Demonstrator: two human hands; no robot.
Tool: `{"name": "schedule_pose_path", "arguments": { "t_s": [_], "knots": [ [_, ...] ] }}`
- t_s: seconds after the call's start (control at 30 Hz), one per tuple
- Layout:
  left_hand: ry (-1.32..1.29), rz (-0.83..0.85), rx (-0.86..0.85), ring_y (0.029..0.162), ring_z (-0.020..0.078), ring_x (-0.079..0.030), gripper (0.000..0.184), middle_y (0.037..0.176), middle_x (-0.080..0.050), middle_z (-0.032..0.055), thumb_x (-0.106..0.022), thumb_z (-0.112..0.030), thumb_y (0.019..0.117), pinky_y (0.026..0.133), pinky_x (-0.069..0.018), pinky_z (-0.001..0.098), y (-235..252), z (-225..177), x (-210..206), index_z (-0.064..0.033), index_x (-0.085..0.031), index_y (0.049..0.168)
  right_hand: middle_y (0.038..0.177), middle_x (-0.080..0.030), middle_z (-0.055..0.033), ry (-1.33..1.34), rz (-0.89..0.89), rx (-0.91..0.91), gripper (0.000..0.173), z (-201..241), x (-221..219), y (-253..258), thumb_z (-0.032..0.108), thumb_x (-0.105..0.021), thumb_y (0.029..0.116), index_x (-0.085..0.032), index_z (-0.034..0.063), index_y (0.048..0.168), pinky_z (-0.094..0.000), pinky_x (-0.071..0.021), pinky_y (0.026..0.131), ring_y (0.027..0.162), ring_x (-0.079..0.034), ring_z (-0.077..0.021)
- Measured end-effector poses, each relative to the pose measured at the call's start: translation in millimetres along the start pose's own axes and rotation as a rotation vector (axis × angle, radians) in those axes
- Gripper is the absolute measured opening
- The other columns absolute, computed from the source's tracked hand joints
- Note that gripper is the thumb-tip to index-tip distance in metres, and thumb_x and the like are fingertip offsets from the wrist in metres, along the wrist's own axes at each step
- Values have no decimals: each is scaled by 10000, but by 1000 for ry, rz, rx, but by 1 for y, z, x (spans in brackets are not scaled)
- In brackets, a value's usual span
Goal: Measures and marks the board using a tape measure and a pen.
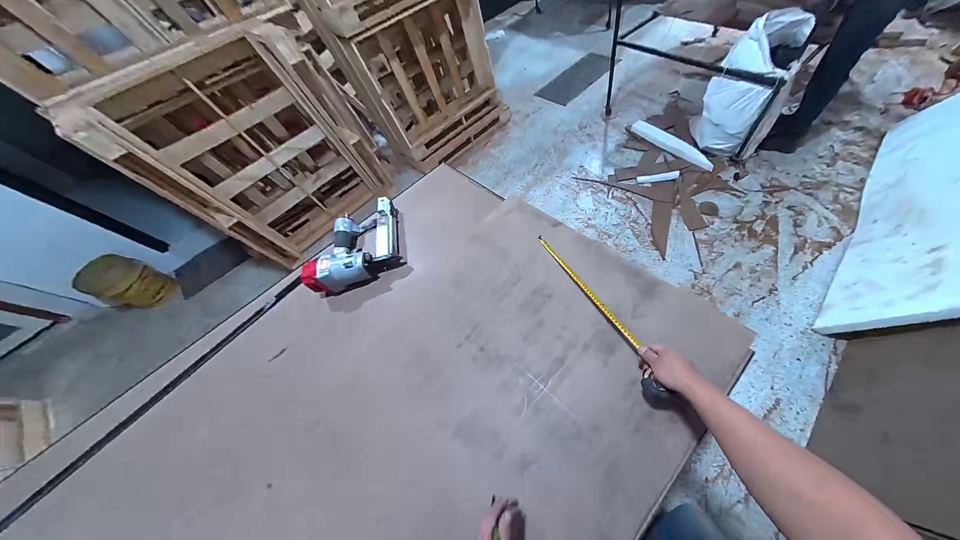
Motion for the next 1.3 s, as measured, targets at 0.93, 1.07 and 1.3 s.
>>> {"name": "schedule_pose_path", "arguments": {
  "t_s": [0.93,1.07,1.3],
  "knots": [
    [441,-361,-163,1183,312,-665,386,1308,-673,129,-501,-311,1079,1009,-512,591,801,-227,-46,-157,-565,1426,729,-715,5,-12,260,229,370,74,95,262,378,-463,1089,-727,145,975,-436,-540,549,640,-691,-154],
    [434,-368,-205,1070,218,-689,344,1199,-701,83,-553,-342,1045,957,-543,497,805,-220,-40,-166,-618,1334,779,-733,-23,9,186,268,305,75,100,258,300,-514,1078,-734,98,1022,-376,-561,573,661,-691,-135],
    [422,-316,-259,1089,209,-675,362,1209,-691,96,-583,-362,1031,977,-524,484,822,-224,-36,-145,-622,1318,1039,-716,28,-21,-93,295,215,54,129,279,345,-644,1009,-805,216,1069,-222,-567,673,829,-660,-28]
  ]
}}
Point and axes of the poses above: each hand's wrist, its own y-axis towards the middle knuckle, its own x-axis out of the back of the hand, z = x × y, the point moved 5 cm from there along y, towards the middle knuckle
